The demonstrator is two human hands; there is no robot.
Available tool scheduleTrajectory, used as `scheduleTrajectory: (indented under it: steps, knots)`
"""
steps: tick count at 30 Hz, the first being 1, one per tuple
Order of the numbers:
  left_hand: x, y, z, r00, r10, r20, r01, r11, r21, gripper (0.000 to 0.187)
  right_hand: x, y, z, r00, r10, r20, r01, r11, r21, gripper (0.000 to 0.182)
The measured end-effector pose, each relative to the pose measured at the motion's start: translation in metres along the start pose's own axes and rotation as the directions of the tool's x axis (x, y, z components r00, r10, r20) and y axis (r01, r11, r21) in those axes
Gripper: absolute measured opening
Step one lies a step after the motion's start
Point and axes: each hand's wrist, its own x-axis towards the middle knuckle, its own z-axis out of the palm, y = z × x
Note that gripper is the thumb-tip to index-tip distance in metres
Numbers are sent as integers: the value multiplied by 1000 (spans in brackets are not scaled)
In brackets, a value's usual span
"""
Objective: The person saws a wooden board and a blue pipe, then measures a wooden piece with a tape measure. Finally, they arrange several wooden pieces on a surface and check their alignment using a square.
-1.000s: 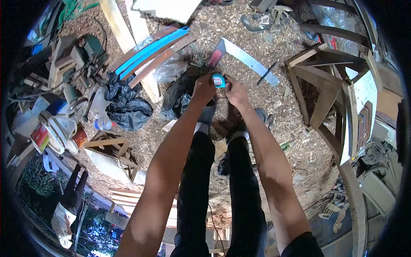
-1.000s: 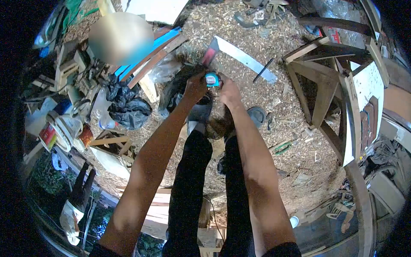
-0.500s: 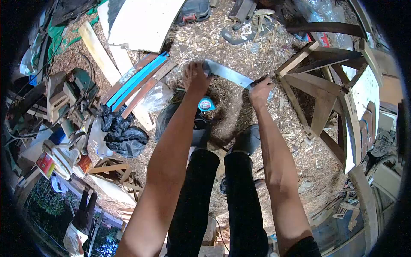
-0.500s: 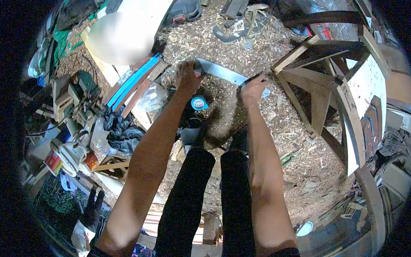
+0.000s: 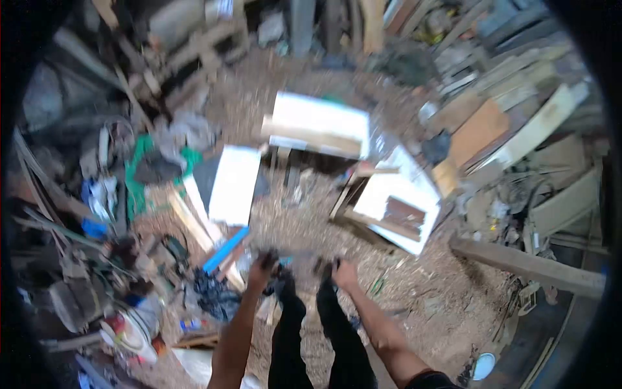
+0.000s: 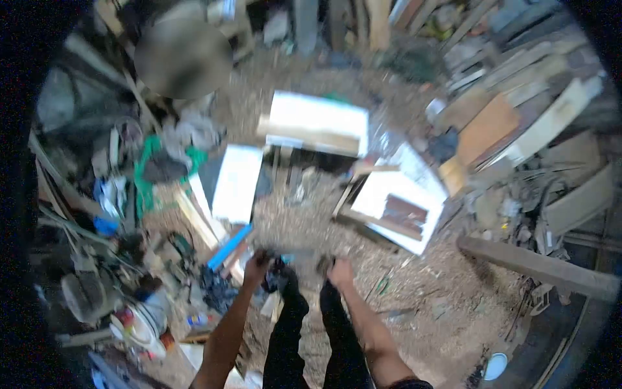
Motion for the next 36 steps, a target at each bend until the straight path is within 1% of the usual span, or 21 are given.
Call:
scheduleTrajectory:
  steps: [2,3,5,8,10,12,14,16,18,19,20,21,22,24,26,28,30,32,34,35,36]
  knots:
    - [-22,51,-23,993,-115,20,117,963,-242,25,-47,-27,-73,999,37,-28,-32,987,159,30]
    - [-28,101,-41,988,-148,54,157,945,-287,23,-69,-43,-106,995,99,-21,-92,974,208,29]
    - [-46,178,-70,968,-207,144,245,906,-345,22,-110,-68,-163,997,52,-65,-33,962,270,28]
    - [-50,261,-90,958,-158,238,240,897,-371,23,-153,-89,-216,995,17,-96,15,946,324,28]
    - [-52,322,-100,962,-96,257,180,927,-328,23,-181,-94,-236,939,-105,-328,202,939,279,28]
    - [-41,355,-105,927,-41,373,64,997,-51,23,-207,-96,-261,934,-54,-353,161,946,281,34]
    - [-33,384,-102,914,-48,403,55,998,-7,25,-224,-96,-290,911,-77,-406,170,965,197,44]
    - [-51,449,-95,887,26,461,69,980,-188,23,-245,-104,-330,958,-61,-281,116,976,182,54]
    - [-22,438,-84,876,51,479,-12,996,-84,23,-253,-98,-345,955,-170,-242,210,966,153,52]
    - [-21,452,-81,836,-21,548,120,982,-147,25,-251,-94,-347,955,-159,-251,203,966,162,52]
    - [-20,467,-81,842,-4,539,6,1000,-3,28,-247,-91,-350,951,-72,-300,153,955,256,49]
    - [-19,467,-77,840,-10,543,9,1000,6,28,-248,-89,-350,943,19,-331,105,930,351,47]
    - [-16,470,-72,846,-29,532,87,993,-85,28,-245,-87,-354,898,26,-440,153,918,366,44]
    - [-13,477,-64,854,-36,519,151,972,-181,28,-238,-82,-362,876,115,-469,176,828,533,44]
    - [-17,479,-57,852,-23,523,311,827,-469,29,-232,-75,-368,837,91,-540,240,826,511,43]
    - [4,450,-35,886,-10,464,339,697,-632,32,-226,-73,-385,883,130,-452,155,826,541,41]
    - [-9,460,-4,949,-23,315,292,444,-847,35,-226,-80,-401,864,138,-484,186,806,562,39]
    - [0,457,25,964,-40,262,264,235,-936,39,-223,-78,-406,793,113,-599,289,795,533,38]
    - [-2,468,51,968,-98,231,246,205,-947,37,-207,-64,-403,799,109,-592,266,818,510,37]
    - [1,468,61,942,-88,323,334,202,-921,32,-200,-58,-399,785,137,-604,246,826,507,37]
    - [-29,503,62,925,45,378,319,450,-834,26,-192,-54,-396,766,166,-620,229,832,506,37]
